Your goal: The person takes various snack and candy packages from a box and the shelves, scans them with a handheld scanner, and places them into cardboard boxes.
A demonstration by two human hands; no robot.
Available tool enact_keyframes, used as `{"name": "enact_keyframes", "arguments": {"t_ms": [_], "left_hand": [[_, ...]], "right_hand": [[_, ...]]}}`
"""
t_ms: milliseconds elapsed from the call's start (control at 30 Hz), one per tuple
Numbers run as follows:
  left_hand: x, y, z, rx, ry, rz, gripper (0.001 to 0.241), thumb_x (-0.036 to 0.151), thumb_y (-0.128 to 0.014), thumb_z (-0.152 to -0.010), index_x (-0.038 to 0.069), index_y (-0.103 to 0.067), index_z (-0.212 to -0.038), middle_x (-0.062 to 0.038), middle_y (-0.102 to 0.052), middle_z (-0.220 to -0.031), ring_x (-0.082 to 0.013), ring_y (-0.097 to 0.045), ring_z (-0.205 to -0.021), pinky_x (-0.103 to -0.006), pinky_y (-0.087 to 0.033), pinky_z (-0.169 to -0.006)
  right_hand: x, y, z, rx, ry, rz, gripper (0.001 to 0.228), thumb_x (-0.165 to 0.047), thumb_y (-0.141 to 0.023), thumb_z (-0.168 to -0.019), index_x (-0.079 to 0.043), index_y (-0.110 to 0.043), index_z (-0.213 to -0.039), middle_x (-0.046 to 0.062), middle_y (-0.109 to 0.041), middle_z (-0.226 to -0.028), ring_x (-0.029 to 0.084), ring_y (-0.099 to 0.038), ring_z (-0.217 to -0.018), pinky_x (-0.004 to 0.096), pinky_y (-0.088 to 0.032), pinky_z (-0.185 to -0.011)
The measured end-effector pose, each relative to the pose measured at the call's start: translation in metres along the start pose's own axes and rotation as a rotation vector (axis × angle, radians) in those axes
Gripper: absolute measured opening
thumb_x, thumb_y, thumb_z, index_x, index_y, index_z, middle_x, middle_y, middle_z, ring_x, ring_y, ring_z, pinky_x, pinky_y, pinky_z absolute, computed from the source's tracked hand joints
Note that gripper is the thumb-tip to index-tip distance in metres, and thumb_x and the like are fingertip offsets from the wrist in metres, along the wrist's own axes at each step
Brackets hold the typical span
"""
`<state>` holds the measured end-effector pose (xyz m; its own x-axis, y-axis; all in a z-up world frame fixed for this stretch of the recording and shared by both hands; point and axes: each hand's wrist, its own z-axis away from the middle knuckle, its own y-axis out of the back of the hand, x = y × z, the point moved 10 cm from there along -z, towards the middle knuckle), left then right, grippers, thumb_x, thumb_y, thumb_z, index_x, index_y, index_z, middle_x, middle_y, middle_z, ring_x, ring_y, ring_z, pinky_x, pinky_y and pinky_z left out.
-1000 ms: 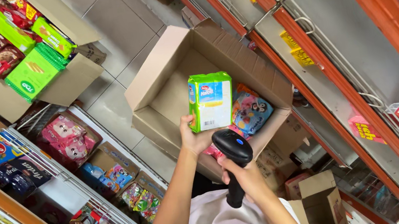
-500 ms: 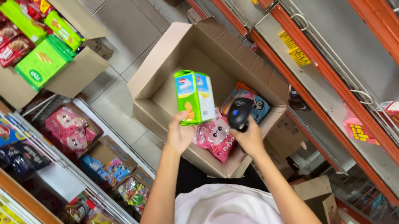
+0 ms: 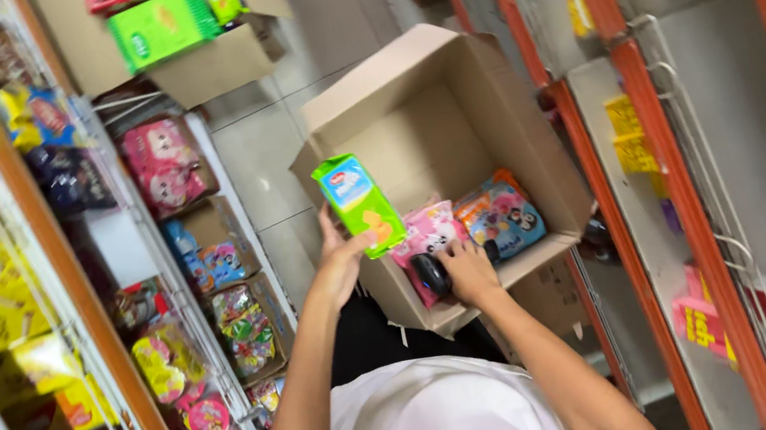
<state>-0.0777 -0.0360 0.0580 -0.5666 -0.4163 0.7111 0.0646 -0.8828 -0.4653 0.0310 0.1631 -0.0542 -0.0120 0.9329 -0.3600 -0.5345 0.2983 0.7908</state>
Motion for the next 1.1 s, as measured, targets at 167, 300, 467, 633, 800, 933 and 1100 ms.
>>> {"name": "enact_keyframes", "arguments": {"t_ms": [167,300,467,633,800,933,1100], "left_hand": [[0.018,0.022,0.045,0.167,-0.002,-0.151,0.125,0.016,-0.087,-0.063,0.023,-0.008,-0.16,-0.014,-0.043,-0.141,-0.0304,-0.049,-0.131,-0.0469,-0.044,-0.109],[0.077,0.03,0.104,0.293,-0.276,-0.446,0.132,0.025,-0.092,-0.057,0.016,-0.008,-0.158,-0.015,-0.04,-0.139,-0.0301,-0.05,-0.129,-0.0449,-0.045,-0.108],[0.146,0.037,0.222,0.394,-0.53,-0.9,0.123,0.026,-0.095,-0.059,0.009,-0.022,-0.155,-0.02,-0.043,-0.138,-0.0371,-0.045,-0.128,-0.0489,-0.039,-0.109],[0.166,0.114,0.307,0.326,-0.469,-0.737,0.093,0.029,-0.086,-0.078,0.009,-0.04,-0.156,-0.018,-0.047,-0.139,-0.0312,-0.054,-0.127,-0.0432,-0.048,-0.108],[0.157,0.179,0.376,0.315,-0.391,-0.364,0.089,0.026,-0.087,-0.075,0.001,-0.042,-0.148,-0.015,-0.061,-0.133,-0.0199,-0.06,-0.118,-0.0359,-0.053,-0.099],[0.199,0.205,0.476,0.475,-0.628,-0.351,0.088,0.023,-0.088,-0.076,0.001,-0.044,-0.148,-0.01,-0.058,-0.137,-0.0178,-0.056,-0.126,-0.0347,-0.048,-0.107],[0.252,0.189,0.599,0.678,-0.758,-0.381,0.088,0.024,-0.086,-0.073,0.003,-0.047,-0.149,-0.011,-0.059,-0.14,-0.0189,-0.059,-0.129,-0.0361,-0.05,-0.107]], "right_hand": [[-0.034,0.057,0.009,0.096,-0.069,-0.168,0.054,-0.011,-0.077,-0.076,-0.016,-0.061,-0.128,0.013,-0.06,-0.128,0.035,-0.055,-0.122,0.046,-0.046,-0.103],[-0.111,0.113,0.023,0.121,-0.15,-1.492,0.052,-0.027,-0.07,-0.091,-0.012,-0.058,-0.139,0.008,-0.063,-0.136,0.021,-0.06,-0.125,0.039,-0.047,-0.103],[-0.255,0.134,0.055,0.103,0.074,-1.547,0.063,-0.02,-0.077,-0.085,-0.006,-0.05,-0.14,0.011,-0.065,-0.126,0.022,-0.062,-0.116,0.041,-0.049,-0.101],[-0.326,0.083,0.079,-0.281,0.044,-1.915,0.057,-0.02,-0.072,-0.086,-0.003,-0.054,-0.137,0.013,-0.068,-0.128,0.027,-0.068,-0.115,0.044,-0.054,-0.101],[-0.424,0.055,0.099,-0.495,0.148,-1.827,0.054,-0.024,-0.07,-0.09,-0.004,-0.055,-0.137,0.015,-0.066,-0.13,0.03,-0.067,-0.115,0.048,-0.054,-0.099],[-0.5,0.062,0.133,-0.636,0.144,-1.392,0.054,-0.032,-0.064,-0.092,-0.007,-0.053,-0.139,0.012,-0.067,-0.133,0.026,-0.066,-0.117,0.046,-0.054,-0.098],[-0.596,0.094,0.168,-0.662,0.393,-1.352,0.054,-0.022,-0.066,-0.091,-0.003,-0.05,-0.139,0.015,-0.065,-0.133,0.029,-0.063,-0.119,0.05,-0.051,-0.101]]}}
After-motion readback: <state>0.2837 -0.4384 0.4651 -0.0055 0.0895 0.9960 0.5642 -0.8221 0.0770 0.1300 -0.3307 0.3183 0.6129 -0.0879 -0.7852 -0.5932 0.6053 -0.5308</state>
